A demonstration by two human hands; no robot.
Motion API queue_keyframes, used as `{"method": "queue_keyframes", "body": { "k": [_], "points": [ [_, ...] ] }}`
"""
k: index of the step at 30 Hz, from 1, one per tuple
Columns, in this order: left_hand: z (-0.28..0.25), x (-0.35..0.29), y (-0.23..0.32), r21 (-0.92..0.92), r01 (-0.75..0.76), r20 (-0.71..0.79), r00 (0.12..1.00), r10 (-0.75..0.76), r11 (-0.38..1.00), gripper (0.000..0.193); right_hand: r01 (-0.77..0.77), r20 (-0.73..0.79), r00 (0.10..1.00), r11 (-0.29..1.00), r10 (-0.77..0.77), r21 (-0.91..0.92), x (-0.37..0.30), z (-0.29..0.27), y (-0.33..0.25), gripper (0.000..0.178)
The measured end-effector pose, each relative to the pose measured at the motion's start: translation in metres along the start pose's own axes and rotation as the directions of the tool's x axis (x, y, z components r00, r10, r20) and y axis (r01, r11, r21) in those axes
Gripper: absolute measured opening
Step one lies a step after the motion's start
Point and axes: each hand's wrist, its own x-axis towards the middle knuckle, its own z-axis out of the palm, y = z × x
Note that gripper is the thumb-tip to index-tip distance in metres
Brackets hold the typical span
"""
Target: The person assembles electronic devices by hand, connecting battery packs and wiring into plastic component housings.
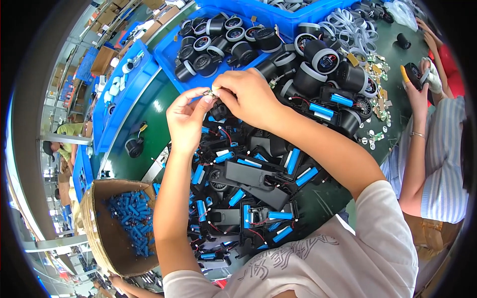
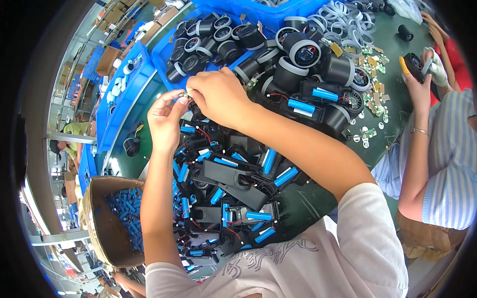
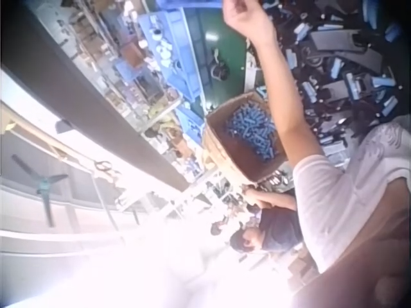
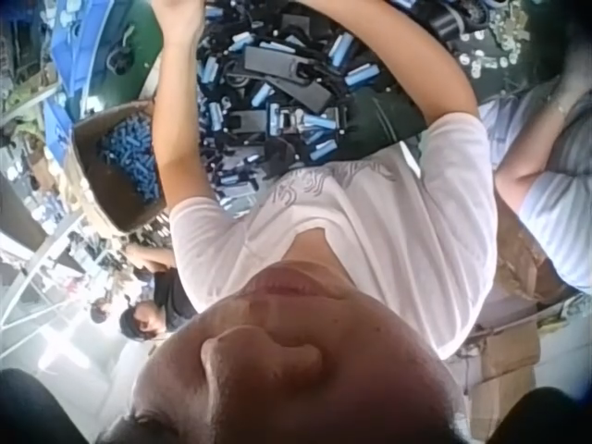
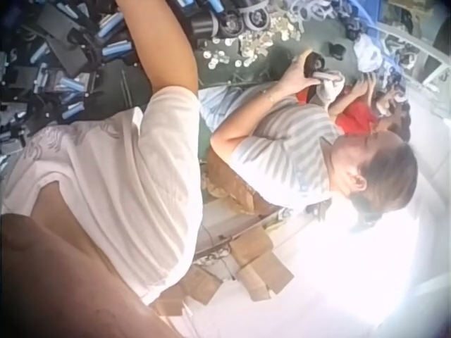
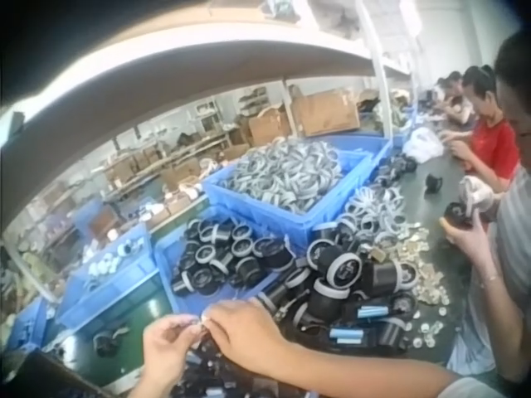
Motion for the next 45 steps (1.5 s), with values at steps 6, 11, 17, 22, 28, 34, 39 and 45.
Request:
{"method": "queue_keyframes", "body": {
  "k": [6,11,17,22,28,34,39,45],
  "points": [
    [0.005,0.002,0.003,0.094,-0.032,-0.02,0.999,0.034,0.995,0.015,0.031,-0.025,0.999,0.99,-0.035,-0.137,0.0,0.001,-0.006,0.001],
    [0.003,0.002,0.002,0.134,-0.069,-0.001,0.998,0.069,0.989,0.014,0.133,0.004,0.991,0.968,-0.135,-0.213,0.005,-0.001,-0.011,0.002],
    [0.006,0.008,0.004,0.154,-0.043,-0.065,0.996,0.053,0.987,0.015,-0.076,0.03,0.997,0.996,0.077,-0.055,0.003,0.008,-0.013,0.002],
    [-0.014,0.028,0.014,0.423,0.021,0.127,0.989,-0.082,0.906,0.013,-0.309,0.198,0.946,0.896,0.256,0.318,0.018,-0.004,0.013,0.029],
    [-0.047,0.033,0.043,0.254,0.2,0.337,0.898,-0.281,0.946,0.028,-0.398,0.417,0.863,0.892,0.285,0.214,0.004,-0.024,0.015,0.09],
    [-0.052,0.017,0.075,0.133,0.195,0.335,0.914,-0.229,0.972,0.031,-0.413,0.576,0.805,0.83,0.141,0.375,-0.006,-0.014,0.0,0.119],
    [-0.048,0.004,0.084,0.057,0.034,0.475,0.878,-0.057,0.998,0.031,-0.743,0.753,0.646,0.329,0.124,0.583,-0.003,-0.003,-0.004,0.116],
    [-0.043,-0.007,0.097,0.046,0.039,0.468,0.882,-0.056,0.998,0.032,-0.775,0.801,0.597,0.228,-0.046,0.59,-0.006,-0.001,-0.009,0.078]
  ]
}}
